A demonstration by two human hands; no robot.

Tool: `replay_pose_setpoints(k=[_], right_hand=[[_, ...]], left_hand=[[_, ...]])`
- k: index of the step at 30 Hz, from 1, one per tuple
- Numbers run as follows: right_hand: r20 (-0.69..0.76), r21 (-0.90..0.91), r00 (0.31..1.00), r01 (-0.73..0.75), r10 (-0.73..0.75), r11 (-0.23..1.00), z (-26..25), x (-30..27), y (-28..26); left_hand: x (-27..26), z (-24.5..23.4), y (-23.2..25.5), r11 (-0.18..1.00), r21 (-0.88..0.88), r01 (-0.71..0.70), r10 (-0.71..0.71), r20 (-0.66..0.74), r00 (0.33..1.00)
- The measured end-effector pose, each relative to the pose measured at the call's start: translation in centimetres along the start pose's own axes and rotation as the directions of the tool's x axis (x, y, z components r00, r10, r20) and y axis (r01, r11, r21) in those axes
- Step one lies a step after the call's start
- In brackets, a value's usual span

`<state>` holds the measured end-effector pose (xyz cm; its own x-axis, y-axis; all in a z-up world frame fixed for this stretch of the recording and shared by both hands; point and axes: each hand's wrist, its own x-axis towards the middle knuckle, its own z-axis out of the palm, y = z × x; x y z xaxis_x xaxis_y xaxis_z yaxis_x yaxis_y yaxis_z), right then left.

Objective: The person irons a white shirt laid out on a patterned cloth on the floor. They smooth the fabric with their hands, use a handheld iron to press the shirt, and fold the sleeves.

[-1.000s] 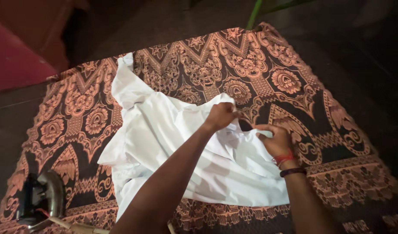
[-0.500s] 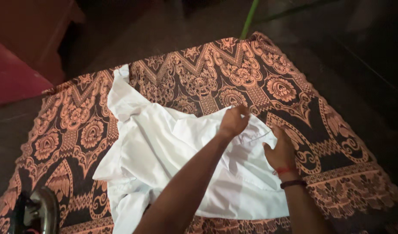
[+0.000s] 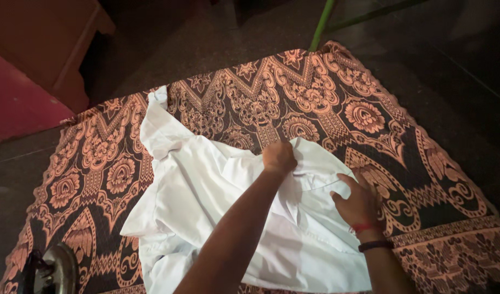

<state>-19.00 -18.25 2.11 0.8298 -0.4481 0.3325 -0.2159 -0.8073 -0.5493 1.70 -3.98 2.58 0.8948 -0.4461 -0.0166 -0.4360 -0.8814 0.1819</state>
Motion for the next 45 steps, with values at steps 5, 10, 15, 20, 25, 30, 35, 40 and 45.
replay_pose_setpoints(k=[5,10,15,20,25,30,35,40,45], right_hand=[[-0.014,0.121,1.0,-0.026,0.028,0.992,1.8,0.2,2.2],[-0.065,0.163,0.997,-0.035,0.046,0.986,1.1,0.5,1.7],[-0.013,0.106,0.977,-0.212,0.215,0.971,0.6,0.9,1.7],[-0.16,0.089,0.977,-0.127,0.14,0.988,0.9,0.5,3.3],[-0.143,0.086,0.938,-0.306,0.315,0.948,0.7,1.0,4.4],[0.075,-0.199,0.777,-0.603,0.625,0.773,-0.7,1.6,5.6],[0.162,-0.22,0.803,-0.538,0.574,0.814,-2.5,0.3,7.1],[0.4,-0.17,0.69,-0.59,0.603,0.789,-5.8,-5.0,5.0],[0.593,-0.06,0.516,-0.737,0.617,0.673,-7.4,-9.0,3.7]], left_hand=[[4.1,-1.2,0.0,0.975,0.13,-0.178,0.192,-0.107,0.976],[11.7,-4.5,2.6,0.991,-0.023,-0.131,0.132,0.013,0.991],[15.3,-4.6,5.7,0.544,-0.805,-0.237,0.067,-0.24,0.969],[9.0,-0.4,7.3,0.611,-0.648,-0.454,0.25,-0.386,0.888],[-9.7,0.6,6.3,0.721,-0.495,-0.485,0.21,-0.512,0.833],[-27.2,-0.2,5.1,0.876,-0.393,-0.278,0.202,-0.224,0.954],[-34.9,0.3,3.7,0.94,-0.145,-0.31,0.251,-0.322,0.913],[-34.8,0.1,3.1,0.912,-0.209,-0.354,0.279,-0.319,0.906],[-35.1,-0.1,3.0,0.906,-0.262,-0.334,0.256,-0.29,0.922]])
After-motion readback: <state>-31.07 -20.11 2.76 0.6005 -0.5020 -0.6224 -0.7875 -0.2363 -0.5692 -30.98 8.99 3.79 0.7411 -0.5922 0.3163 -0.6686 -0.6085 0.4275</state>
